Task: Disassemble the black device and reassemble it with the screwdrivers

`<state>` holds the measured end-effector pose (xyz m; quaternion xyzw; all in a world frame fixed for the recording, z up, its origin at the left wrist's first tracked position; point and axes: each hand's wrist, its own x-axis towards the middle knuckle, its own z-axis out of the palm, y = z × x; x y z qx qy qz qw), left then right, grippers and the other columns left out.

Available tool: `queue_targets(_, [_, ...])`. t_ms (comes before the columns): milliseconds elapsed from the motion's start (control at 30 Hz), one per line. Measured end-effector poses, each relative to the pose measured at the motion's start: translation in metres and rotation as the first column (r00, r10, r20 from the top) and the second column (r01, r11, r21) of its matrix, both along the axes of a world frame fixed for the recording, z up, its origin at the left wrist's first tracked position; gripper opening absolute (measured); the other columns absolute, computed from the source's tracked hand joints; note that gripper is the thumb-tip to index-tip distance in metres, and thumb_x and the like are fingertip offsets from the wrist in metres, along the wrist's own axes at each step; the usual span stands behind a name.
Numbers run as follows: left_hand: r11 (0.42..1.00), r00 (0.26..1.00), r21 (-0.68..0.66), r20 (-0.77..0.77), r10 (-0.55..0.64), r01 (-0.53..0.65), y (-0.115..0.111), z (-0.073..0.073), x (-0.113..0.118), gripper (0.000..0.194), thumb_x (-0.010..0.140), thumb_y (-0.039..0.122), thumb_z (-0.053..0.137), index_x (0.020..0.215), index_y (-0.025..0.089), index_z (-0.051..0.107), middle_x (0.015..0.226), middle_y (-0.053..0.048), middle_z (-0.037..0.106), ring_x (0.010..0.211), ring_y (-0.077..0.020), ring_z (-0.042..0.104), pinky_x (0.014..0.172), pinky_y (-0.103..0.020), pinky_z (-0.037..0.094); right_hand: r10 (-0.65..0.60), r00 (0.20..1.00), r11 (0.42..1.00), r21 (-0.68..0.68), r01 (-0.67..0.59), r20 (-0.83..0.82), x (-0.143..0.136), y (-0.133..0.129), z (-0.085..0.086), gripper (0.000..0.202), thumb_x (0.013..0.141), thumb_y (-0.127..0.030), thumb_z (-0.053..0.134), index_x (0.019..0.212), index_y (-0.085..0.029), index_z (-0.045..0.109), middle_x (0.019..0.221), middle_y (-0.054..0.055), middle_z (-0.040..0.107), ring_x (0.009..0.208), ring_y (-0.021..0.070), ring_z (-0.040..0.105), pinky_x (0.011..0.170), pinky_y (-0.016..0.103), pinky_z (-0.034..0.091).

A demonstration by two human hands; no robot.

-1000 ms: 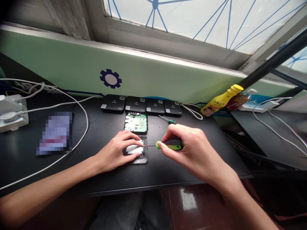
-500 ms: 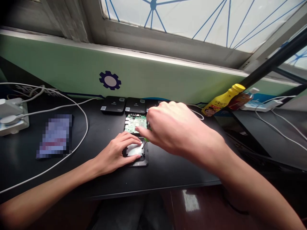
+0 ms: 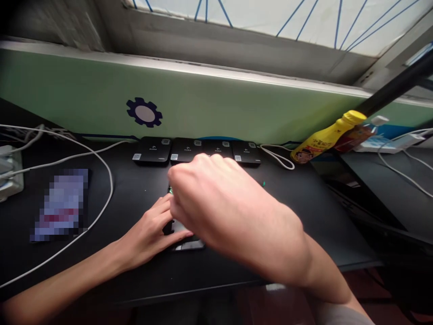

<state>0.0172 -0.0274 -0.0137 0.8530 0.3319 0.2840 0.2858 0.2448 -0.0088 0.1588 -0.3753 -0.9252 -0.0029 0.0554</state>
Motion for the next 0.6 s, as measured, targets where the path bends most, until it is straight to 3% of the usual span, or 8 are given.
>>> queue_targets(100, [1.000,1.000,0.011,-0.010,0.007,-0.007,-0.001,0.000,0.000,0.022,0.109,0.035,0.075,0.130,0.027,0.073,0.139,-0.009,0.076,0.129,-0.0314,0.067,0.110,-0.050,0.055,0.062,0.998,0.997,-0.040,-0.063,-0.028,0.006,-0.005,0.001,0.021,0.107,-0.023,0.064,0.088,-0.024,0.057,0.086,0.002,0.065,0.069,0.0175,0.047,0.065,0.038,0.028])
queue_targets(300, [0.999,0.999,0.025,-0.041,0.030,-0.030,0.000,-0.001,-0.001,0.028,0.109,0.034,0.077,0.135,0.028,0.068,0.136,-0.007,0.075,0.126,-0.0294,0.066,0.107,-0.046,0.053,0.019,0.993,0.989,-0.143,-0.036,-0.113,0.015,0.005,0.002,0.004,0.107,-0.024,0.068,0.103,-0.024,0.066,0.099,0.001,0.073,0.083,0.0178,0.060,0.070,0.035,0.034])
queue_targets(467, [0.999,0.998,0.043,-0.053,0.028,-0.026,0.002,-0.003,-0.001,0.033,0.111,0.036,0.074,0.142,0.028,0.065,0.147,-0.009,0.073,0.139,-0.0325,0.065,0.115,-0.051,0.051,0.034,0.988,0.967,-0.245,-0.070,-0.149,0.014,0.012,0.005,0.015,0.104,-0.028,0.074,0.118,-0.026,0.070,0.110,0.000,0.078,0.090,0.0175,0.065,0.069,0.032,0.036])
queue_targets(600, [0.998,0.998,0.055,-0.036,0.043,-0.041,0.002,-0.005,-0.001,0.037,0.109,0.035,0.077,0.144,0.029,0.065,0.144,-0.008,0.075,0.140,-0.0330,0.065,0.118,-0.051,0.052,0.026,0.988,0.946,-0.317,-0.073,-0.150,0.016,0.013,0.012,0.010,0.106,-0.022,0.069,0.115,-0.026,0.071,0.107,-0.001,0.079,0.089,0.0173,0.066,0.071,0.031,0.038])
